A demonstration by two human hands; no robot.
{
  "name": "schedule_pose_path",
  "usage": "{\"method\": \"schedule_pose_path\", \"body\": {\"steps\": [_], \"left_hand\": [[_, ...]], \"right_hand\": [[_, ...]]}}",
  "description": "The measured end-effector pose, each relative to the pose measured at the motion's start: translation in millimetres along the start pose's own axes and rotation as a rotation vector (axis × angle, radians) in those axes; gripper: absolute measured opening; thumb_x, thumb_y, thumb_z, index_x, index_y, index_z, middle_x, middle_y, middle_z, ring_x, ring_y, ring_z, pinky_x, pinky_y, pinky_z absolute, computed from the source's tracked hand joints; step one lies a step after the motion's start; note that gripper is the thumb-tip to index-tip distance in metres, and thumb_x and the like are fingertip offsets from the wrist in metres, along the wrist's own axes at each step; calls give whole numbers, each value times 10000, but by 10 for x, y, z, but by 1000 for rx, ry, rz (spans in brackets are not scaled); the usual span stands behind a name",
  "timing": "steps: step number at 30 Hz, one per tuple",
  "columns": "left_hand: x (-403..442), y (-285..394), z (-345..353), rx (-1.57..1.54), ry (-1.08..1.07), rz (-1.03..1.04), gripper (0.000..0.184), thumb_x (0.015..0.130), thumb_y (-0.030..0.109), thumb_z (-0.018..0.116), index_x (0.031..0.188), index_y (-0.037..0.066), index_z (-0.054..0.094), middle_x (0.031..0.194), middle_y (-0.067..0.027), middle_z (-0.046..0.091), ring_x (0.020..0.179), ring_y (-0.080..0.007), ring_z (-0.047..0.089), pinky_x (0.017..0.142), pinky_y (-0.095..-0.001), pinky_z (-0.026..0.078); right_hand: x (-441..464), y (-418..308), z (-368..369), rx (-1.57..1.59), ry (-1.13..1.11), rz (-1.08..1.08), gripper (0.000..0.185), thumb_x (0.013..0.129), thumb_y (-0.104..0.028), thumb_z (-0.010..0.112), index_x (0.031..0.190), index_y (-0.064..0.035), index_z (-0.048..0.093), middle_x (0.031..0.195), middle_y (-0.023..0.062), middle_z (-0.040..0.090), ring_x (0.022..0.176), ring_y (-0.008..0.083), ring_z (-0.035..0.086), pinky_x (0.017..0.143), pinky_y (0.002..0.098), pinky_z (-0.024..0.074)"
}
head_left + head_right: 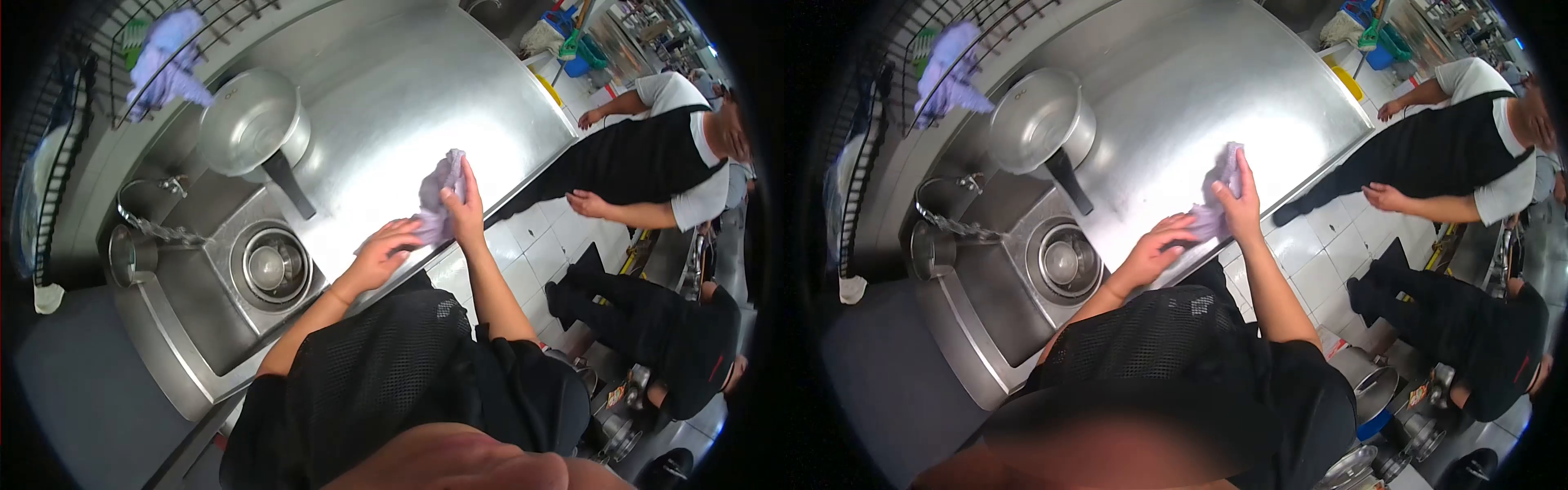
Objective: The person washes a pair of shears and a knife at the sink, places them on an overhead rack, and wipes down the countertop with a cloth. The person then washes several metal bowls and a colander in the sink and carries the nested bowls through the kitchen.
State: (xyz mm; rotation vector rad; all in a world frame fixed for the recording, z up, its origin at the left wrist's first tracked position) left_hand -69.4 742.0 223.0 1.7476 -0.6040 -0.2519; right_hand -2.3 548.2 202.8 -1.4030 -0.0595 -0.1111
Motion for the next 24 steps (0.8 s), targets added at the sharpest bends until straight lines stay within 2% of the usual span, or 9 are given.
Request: {"method": "schedule_pose_path", "body": {"steps": [1,2,4,5,9,11,16,20,24], "left_hand": [[182,-69,64,55,-10,-37,323,824,90,541,1146,100,565,1314,-195,450,1269,-344,363,1080,-420,205],[316,-179,106,108,-20,-75,343,826,121,544,1169,119,559,1329,-207,430,1280,-361,341,1089,-439,175],[450,-484,121,317,42,-167,376,821,167,556,1190,100,540,1353,-208,395,1293,-355,315,1087,-453,165],[518,-651,112,526,108,-255,421,815,213,569,1212,80,521,1377,-209,361,1306,-350,289,1085,-466,154],[743,-1084,22,814,354,-364,526,781,232,573,1251,27,458,1397,-247,287,1298,-389,258,1068,-528,118],[846,-1058,28,894,340,-388,511,787,234,564,1236,13,461,1386,-253,297,1297,-390,257,1065,-542,117],[982,-928,33,961,326,-470,492,782,243,549,1198,-4,458,1370,-259,308,1291,-386,265,1065,-551,115],[949,-1027,75,1004,168,-657,521,822,313,535,1260,56,417,1399,-222,269,1331,-355,210,1078,-530,109],[927,-1064,57,1041,107,-704,522,867,400,470,1306,130,389,1433,-175,228,1361,-308,165,1092,-510,87]], "right_hand": [[83,37,-112,-540,-11,-124,789,767,-273,675,1402,-56,261,1410,249,260,1322,371,240,1065,465,205],[136,152,-147,-994,-35,-44,849,726,-400,692,1398,-82,281,1417,294,195,1314,461,182,1055,525,169],[334,356,-140,-1499,-116,170,866,715,-471,675,1392,-90,294,1417,318,155,1287,508,191,1036,565,170],[527,435,-226,-1491,-114,166,866,715,-471,675,1392,-90,294,1417,318,155,1287,508,190,1036,565,170],[1787,752,-685,-1378,274,-120,694,764,-306,644,1340,-43,359,1376,356,201,1257,502,246,1020,560,231],[2659,979,-991,-1368,324,-341,582,731,-95,554,1291,-15,415,1333,357,281,1219,492,311,1027,494,279],[4610,1327,-1232,-1167,138,-424,556,724,-39,479,1276,7,429,1343,290,332,1264,414,314,1053,412,281],[5698,1673,-1157,-1067,128,-477,576,710,-25,488,1281,-7,421,1360,264,335,1271,388,321,1042,393,313],[6221,1703,-651,-1051,44,-413,471,701,-16,470,1166,24,531,1216,211,518,1179,347,445,1002,383,350]]}}
Point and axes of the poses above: each hand's wrist, its own x-axis towards the middle knuckle, its own z-axis out of the palm, y = z × x, the point moved 1 cm from there along x, towards the middle knuckle
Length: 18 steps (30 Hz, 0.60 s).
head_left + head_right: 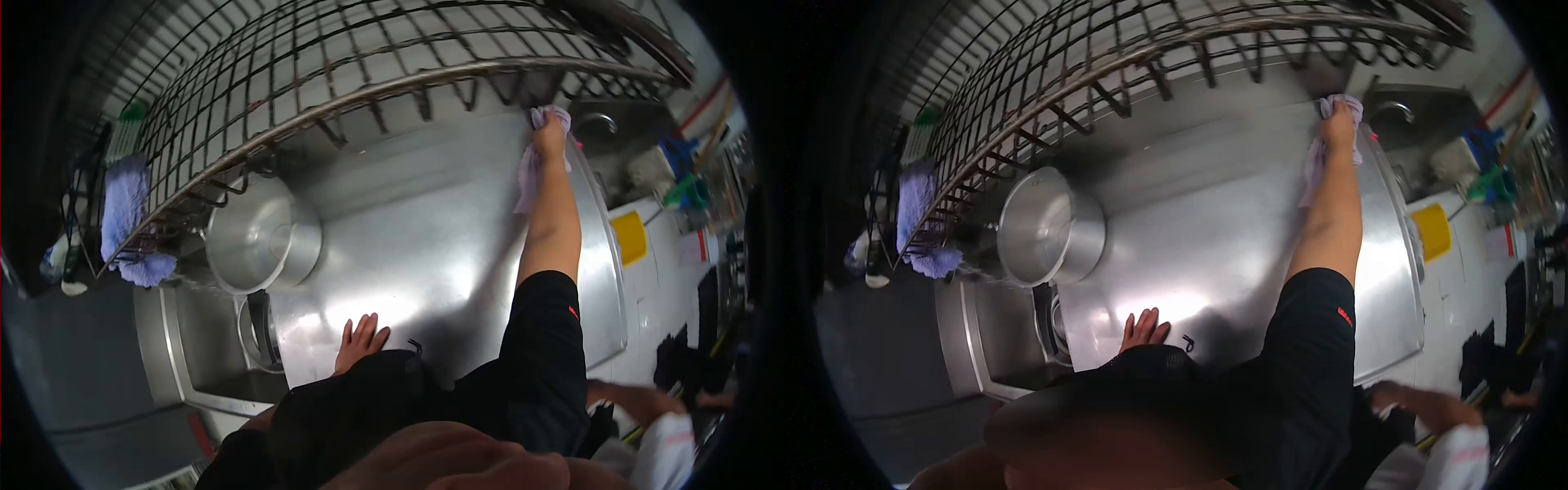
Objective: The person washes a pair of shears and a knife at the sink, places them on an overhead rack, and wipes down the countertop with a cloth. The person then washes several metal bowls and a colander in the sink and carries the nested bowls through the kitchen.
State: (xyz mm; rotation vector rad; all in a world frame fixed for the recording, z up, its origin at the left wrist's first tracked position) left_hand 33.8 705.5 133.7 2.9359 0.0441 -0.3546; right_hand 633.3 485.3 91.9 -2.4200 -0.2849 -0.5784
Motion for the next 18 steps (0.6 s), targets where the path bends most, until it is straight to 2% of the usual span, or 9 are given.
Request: {"method": "schedule_pose_path", "body": {"steps": [1,4,6,8,10,13,16,17,18], "left_hand": [[8,21,-29,-6,-4,-18,511,882,405,434,1312,134,388,1434,-168,232,1362,-298,170,1094,-508,80],[11,61,-131,-24,-45,-34,513,887,396,422,1327,136,377,1440,-163,226,1365,-296,162,1097,-505,71],[39,46,-141,-29,-64,-48,517,893,403,406,1335,137,371,1443,-159,225,1367,-287,163,1098,-505,60],[19,41,-104,4,-85,-48,520,900,418,391,1336,135,371,1447,-151,222,1370,-275,161,1101,-497,49],[-16,-14,-15,-19,-41,-36,523,904,434,384,1330,131,377,1449,-149,220,1372,-274,156,1102,-495,45],[-20,-22,-61,-80,0,-7,516,904,418,412,1331,130,373,1444,-157,230,1364,-288,180,1101,-496,81],[-24,-48,-83,-106,10,8,516,901,405,422,1336,131,367,1449,-153,226,1363,-287,181,1103,-491,87],[-18,-57,-79,-87,-24,-1,542,887,417,436,1344,135,359,1458,-145,212,1368,-279,166,1107,-481,78],[-23,-66,-111,-102,-14,-11,542,887,417,436,1344,135,359,1458,-145,212,1368,-279,166,1107,-481,78]], "right_hand": [[22,-169,83,96,20,-70,387,710,-38,478,1078,24,580,1119,218,574,1074,373,515,942,399,398],[-243,-822,345,29,2,5,336,721,-64,495,1030,16,599,1074,216,591,1035,379,533,905,396,421],[-694,-1347,552,121,59,-155,309,723,-66,503,1007,-3,607,1032,206,599,1003,364,552,888,395,430],[-1161,-2162,464,269,-285,-61,335,686,-14,535,1010,-36,615,1033,184,607,999,355,556,874,402,448],[-1508,-2588,783,566,-235,-414,327,686,-13,537,995,-67,631,1029,168,612,990,347,561,867,405,453],[-1574,-3214,641,689,-288,-345,306,705,-24,524,977,-97,645,1044,153,612,999,324,561,871,403,453],[-1632,-3325,1039,570,-165,-528,302,697,-17,541,976,-85,634,1029,114,618,915,337,586,816,403,472],[-1694,-3353,1027,359,-199,-631,336,676,-8,546,981,-108,647,1025,98,616,962,293,573,832,378,469],[-1708,-3414,998,357,-209,-648,336,676,-8,546,981,-108,647,1025,98,616,962,293,573,832,378,469]]}}
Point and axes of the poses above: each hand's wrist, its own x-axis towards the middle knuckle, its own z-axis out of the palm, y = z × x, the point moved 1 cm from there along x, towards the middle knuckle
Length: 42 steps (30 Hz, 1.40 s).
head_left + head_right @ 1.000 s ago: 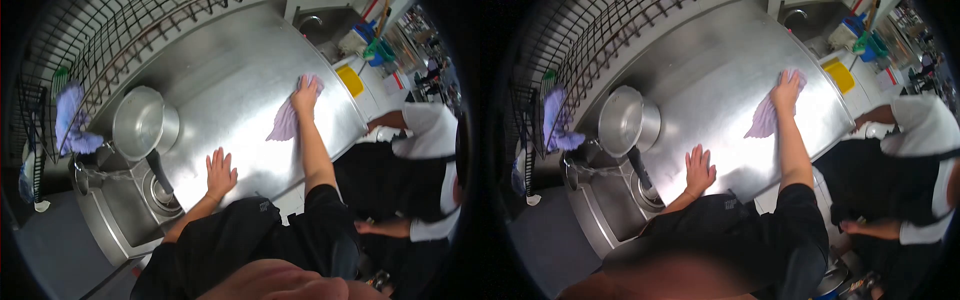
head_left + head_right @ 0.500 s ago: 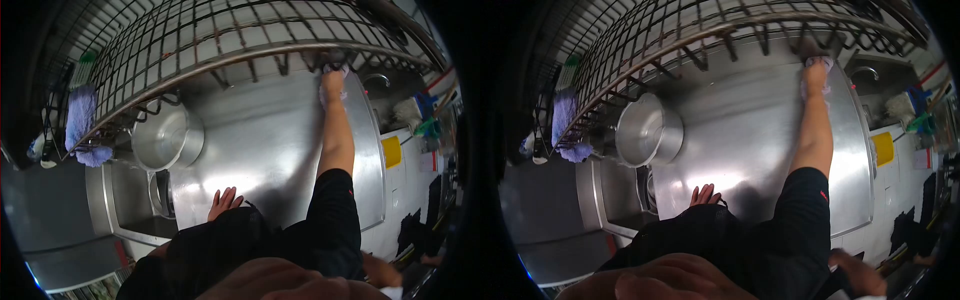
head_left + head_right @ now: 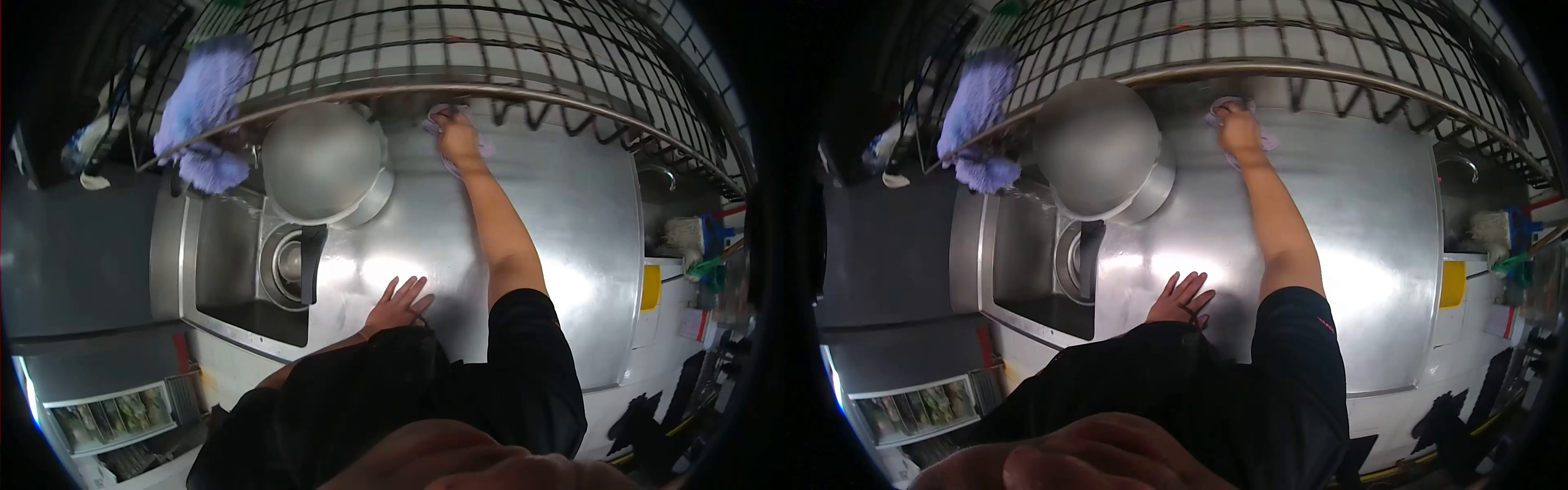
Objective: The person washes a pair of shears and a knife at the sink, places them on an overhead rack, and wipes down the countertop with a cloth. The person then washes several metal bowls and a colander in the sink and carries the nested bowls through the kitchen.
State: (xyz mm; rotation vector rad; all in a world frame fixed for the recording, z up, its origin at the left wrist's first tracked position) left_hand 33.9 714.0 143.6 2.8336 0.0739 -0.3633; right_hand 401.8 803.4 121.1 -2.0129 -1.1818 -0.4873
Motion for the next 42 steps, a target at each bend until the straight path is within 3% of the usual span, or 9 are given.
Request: {"method": "schedule_pose_path", "body": {"steps": [10,12,14,22,30,32,34,36,42], "left_hand": [[-184,-93,27,-273,326,106,454,824,241,516,1239,63,471,1389,-145,341,1315,-288,268,1100,-482,120],[-553,-77,123,-324,385,31,451,812,257,546,1233,108,483,1371,-140,363,1295,-281,296,1095,-487,143],[-1079,-85,265,-252,347,256,507,831,374,535,1282,162,442,1406,-137,317,1319,-291,265,1082,-532,136],[-2364,-1289,327,-163,290,-139,590,822,421,538,1333,161,402,1446,-143,256,1356,-304,200,1063,-581,95],[-3114,-3122,233,-22,374,-98,356,818,229,560,1162,136,557,1321,-117,430,1255,-289,365,1056,-523,200],[-3172,-3636,-25,87,365,-332,323,797,152,561,1118,121,573,1255,-124,488,1163,-297,453,1012,-481,292],[-3365,-4128,-99,-72,743,-490,258,796,137,533,1036,81,608,1157,-131,544,1041,-304,520,894,-443,402],[-3713,-4404,-331,-188,958,-594,245,793,135,538,1017,65,605,1142,-134,552,1007,-328,532,884,-465,403],[-4801,-4592,9,-84,868,-872,494,841,290,536,1223,-14,462,1296,-247,416,1189,-390,404,998,-482,302]], "right_hand": [[-928,-922,-462,135,-405,-99,315,654,21,532,893,-120,680,1001,72,638,984,266,574,837,353,458],[-1262,-1244,-626,147,-388,-42,316,631,30,534,876,-110,676,976,76,640,965,267,576,844,353,454],[-1606,-1681,-786,164,-409,-85,339,609,33,532,892,-96,666,961,89,632,956,281,569,851,369,448],[-2898,-3634,-853,85,-427,144,433,577,20,548,993,-78,620,1012,127,580,952,323,545,824,402,419],[-2875,-5281,111,540,-764,-239,344,643,-91,592,969,-174,667,1082,-2,585,1037,217,525,875,361,409],[-2710,-5626,535,515,-882,-445,347,663,-116,601,995,-194,668,1108,-28,580,1093,194,487,897,358,394],[-2539,-6024,954,496,-946,-547,316,690,-132,604,986,-214,676,1137,-34,570,1124,172,462,925,358,376],[-2441,-6263,1559,564,-862,-548,273,710,-153,604,968,-199,682,1124,-8,589,1089,197,497,896,366,408],[-1610,-6033,2419,739,-624,55,359,672,18,525,980,-103,666,1049,104,618,990,305,574,859,341,464]]}}
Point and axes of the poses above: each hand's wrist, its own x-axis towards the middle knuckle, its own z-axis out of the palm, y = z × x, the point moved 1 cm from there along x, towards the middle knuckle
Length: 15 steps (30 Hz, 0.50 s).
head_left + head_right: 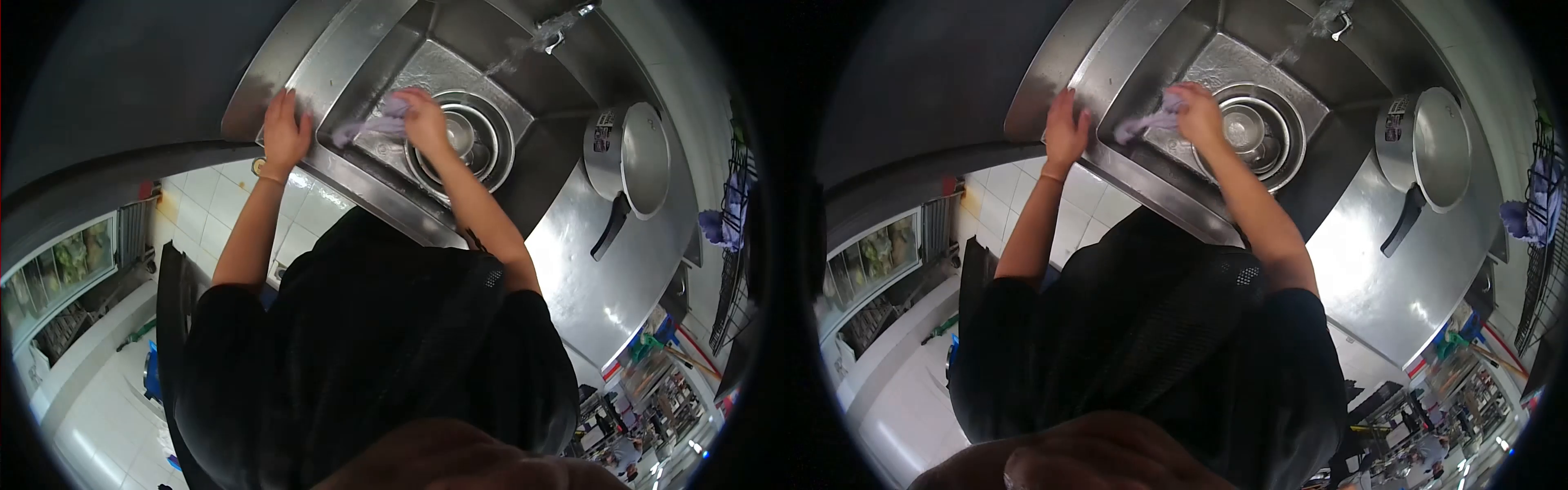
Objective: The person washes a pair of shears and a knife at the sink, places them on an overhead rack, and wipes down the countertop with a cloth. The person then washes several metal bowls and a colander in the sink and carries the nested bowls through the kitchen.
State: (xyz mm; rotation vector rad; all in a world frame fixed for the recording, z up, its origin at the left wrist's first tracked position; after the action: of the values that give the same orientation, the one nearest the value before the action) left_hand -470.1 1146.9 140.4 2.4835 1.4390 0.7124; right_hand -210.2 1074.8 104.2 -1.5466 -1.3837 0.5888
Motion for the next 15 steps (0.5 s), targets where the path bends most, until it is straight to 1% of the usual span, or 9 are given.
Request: {"method": "schedule_pose_path", "body": {"steps": [1,3,4,6,7,9,10,13,15], "left_hand": [[-112,-6,63,-8,-6,6,494,841,290,536,1223,-14,462,1296,-247,416,1189,-390,404,998,-482,302],[-142,122,310,403,-158,-23,695,861,434,486,1335,-43,312,1399,-288,249,1312,-392,238,1061,-514,175],[-39,213,424,299,-122,-71,770,864,515,429,1370,-37,252,1454,-249,149,1362,-362,120,1068,-561,84],[265,462,632,247,-182,152,711,877,467,443,1370,-15,269,1425,-243,246,1341,-350,216,1079,-491,161],[418,617,761,223,-170,186,711,877,467,443,1370,-15,269,1425,-243,246,1341,-350,216,1079,-491,161],[668,993,1036,-550,-670,247,643,876,365,498,1370,16,282,1369,-241,354,1291,-336,329,1060,-398,264],[783,1187,1164,-560,-668,294,643,876,365,498,1370,16,282,1369,-241,354,1291,-336,329,1060,-398,264],[1116,1837,1382,-564,-521,528,625,850,271,573,1377,75,299,1285,-250,451,1227,-336,423,1018,-350,338],[1405,2167,1434,-746,-641,71,758,782,289,659,1372,21,267,1297,-262,431,1226,-339,420,1017,-352,336]], "right_hand": [[12,-42,-93,-6,6,7,359,672,18,525,980,-103,666,1049,104,618,990,305,574,859,341,464],[97,-140,-327,-3,107,-22,361,699,49,488,1004,-60,647,1003,119,628,924,250,606,805,302,476],[163,-146,-410,-25,125,-30,361,699,49,488,1004,-60,647,1003,119,628,924,250,606,805,302,476],[225,-99,-596,434,179,443,364,754,93,419,1066,18,590,1032,139,612,876,190,607,800,254,463],[336,9,-705,536,288,504,320,786,81,429,1071,30,564,997,133,608,865,158,592,773,245,471],[650,212,-1006,620,438,485,303,785,71,453,1060,10,564,939,113,609,782,144,578,694,255,475],[819,279,-1202,725,546,468,287,784,60,477,1049,-11,564,880,93,611,700,130,564,615,264,478],[1117,313,-1723,758,464,538,191,801,-20,598,984,5,548,860,95,612,634,149,562,568,290,480],[1262,316,-1938,526,359,634,218,742,-108,734,862,-4,585,799,80,617,617,141,555,552,289,469]]}}
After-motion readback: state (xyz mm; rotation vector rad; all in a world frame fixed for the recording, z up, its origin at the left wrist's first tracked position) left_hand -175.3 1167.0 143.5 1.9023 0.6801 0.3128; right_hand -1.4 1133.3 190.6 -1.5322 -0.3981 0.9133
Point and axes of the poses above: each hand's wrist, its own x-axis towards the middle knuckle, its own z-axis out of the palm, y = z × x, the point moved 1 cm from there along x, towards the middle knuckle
